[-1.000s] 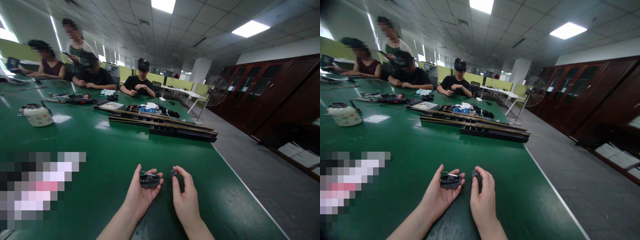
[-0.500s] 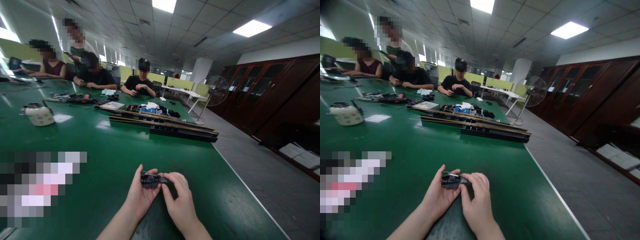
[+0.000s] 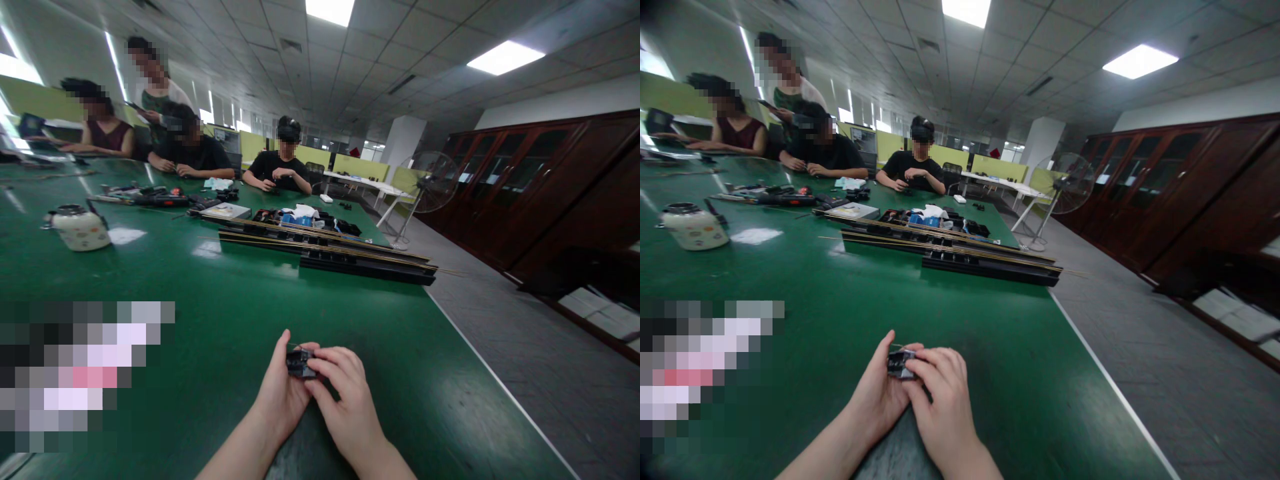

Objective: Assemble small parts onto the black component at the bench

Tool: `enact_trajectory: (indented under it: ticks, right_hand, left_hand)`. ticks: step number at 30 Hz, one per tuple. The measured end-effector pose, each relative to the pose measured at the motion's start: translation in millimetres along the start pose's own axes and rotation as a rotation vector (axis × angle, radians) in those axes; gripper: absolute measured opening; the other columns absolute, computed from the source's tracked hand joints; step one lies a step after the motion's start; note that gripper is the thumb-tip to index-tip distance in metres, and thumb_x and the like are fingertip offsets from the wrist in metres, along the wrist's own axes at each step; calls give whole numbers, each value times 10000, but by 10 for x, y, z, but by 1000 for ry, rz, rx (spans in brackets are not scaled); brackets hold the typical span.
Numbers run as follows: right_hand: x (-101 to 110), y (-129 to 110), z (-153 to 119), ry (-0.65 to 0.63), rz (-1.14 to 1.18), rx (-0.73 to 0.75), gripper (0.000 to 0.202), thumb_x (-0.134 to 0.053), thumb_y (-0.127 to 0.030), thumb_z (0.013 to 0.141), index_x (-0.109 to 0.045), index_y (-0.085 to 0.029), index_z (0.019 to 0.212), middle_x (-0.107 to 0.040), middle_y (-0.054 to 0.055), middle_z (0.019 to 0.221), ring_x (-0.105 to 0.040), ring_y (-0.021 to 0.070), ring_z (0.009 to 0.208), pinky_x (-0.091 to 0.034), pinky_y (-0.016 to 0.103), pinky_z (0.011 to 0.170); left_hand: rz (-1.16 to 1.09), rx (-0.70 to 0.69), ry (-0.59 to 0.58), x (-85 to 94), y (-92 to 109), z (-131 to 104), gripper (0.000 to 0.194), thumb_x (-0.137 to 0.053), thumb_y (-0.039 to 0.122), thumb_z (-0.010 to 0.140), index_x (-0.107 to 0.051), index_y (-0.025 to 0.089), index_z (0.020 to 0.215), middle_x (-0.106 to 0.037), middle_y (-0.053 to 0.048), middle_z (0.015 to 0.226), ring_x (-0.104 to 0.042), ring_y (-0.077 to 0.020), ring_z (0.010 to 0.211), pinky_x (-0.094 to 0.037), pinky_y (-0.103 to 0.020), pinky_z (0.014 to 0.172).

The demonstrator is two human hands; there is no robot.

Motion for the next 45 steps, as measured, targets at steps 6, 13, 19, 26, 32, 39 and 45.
enact_trajectory:
  ticks: [6,13,19,26,32,39,45]
  right_hand:
    - [-49,61,8,-86,-69,-59,288,-665,-163,699,-627,-308,944,-614,4,1059,-496,229,1049,-406,449,907]
    - [-46,56,0,-94,-65,-94,274,-636,-147,723,-614,-295,953,-606,4,1072,-504,215,1030,-404,428,898]
    - [-50,72,-12,-76,-86,-99,254,-637,-150,710,-626,-282,927,-608,22,1036,-510,221,1016,-405,433,889]
    - [-25,53,5,-64,-42,-128,247,-616,-149,702,-631,-279,911,-611,31,1022,-532,218,1001,-437,412,859]
    - [-8,62,7,-24,62,-118,357,-614,-136,682,-583,-263,1014,-613,35,1031,-540,202,1006,-450,381,876]
    - [-2,73,-12,-20,91,-146,326,-590,-154,722,-560,-240,1035,-592,61,1065,-527,208,1032,-449,388,885]
    - [7,70,-4,25,76,-116,291,-586,-161,729,-576,-241,1008,-615,53,1027,-552,201,993,-469,374,856]
  left_hand:
    - [-20,23,-39,-23,-6,-22,350,-435,365,861,-581,96,692,-628,-64,626,-612,-130,540,-500,-211,485]
    - [-12,37,-53,1,-12,-10,321,-451,380,853,-570,114,717,-629,-50,661,-606,-122,547,-512,-234,529]
    - [44,61,-58,-19,-4,-21,341,-436,400,853,-580,111,742,-628,-57,693,-607,-131,553,-513,-264,543]
    - [93,50,-48,-38,13,-41,322,-432,405,853,-589,125,814,-644,-81,721,-626,-149,595,-526,-292,600]
    - [111,51,6,-35,33,-39,328,-420,399,859,-580,124,776,-644,-82,694,-636,-158,596,-542,-304,583]
    - [111,53,23,-33,50,-45,310,-420,389,859,-568,124,794,-646,-82,698,-639,-161,556,-550,-291,516]
    - [95,32,6,-30,58,-31,274,-437,356,857,-567,130,771,-651,-84,700,-645,-160,561,-554,-281,507]
Point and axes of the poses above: each hand's wrist, its own z-axis towards the middle knuckle, its own x-axis out of the back of the hand, y = z × x, the point moved 2 cm from there along z, towards the middle knuckle
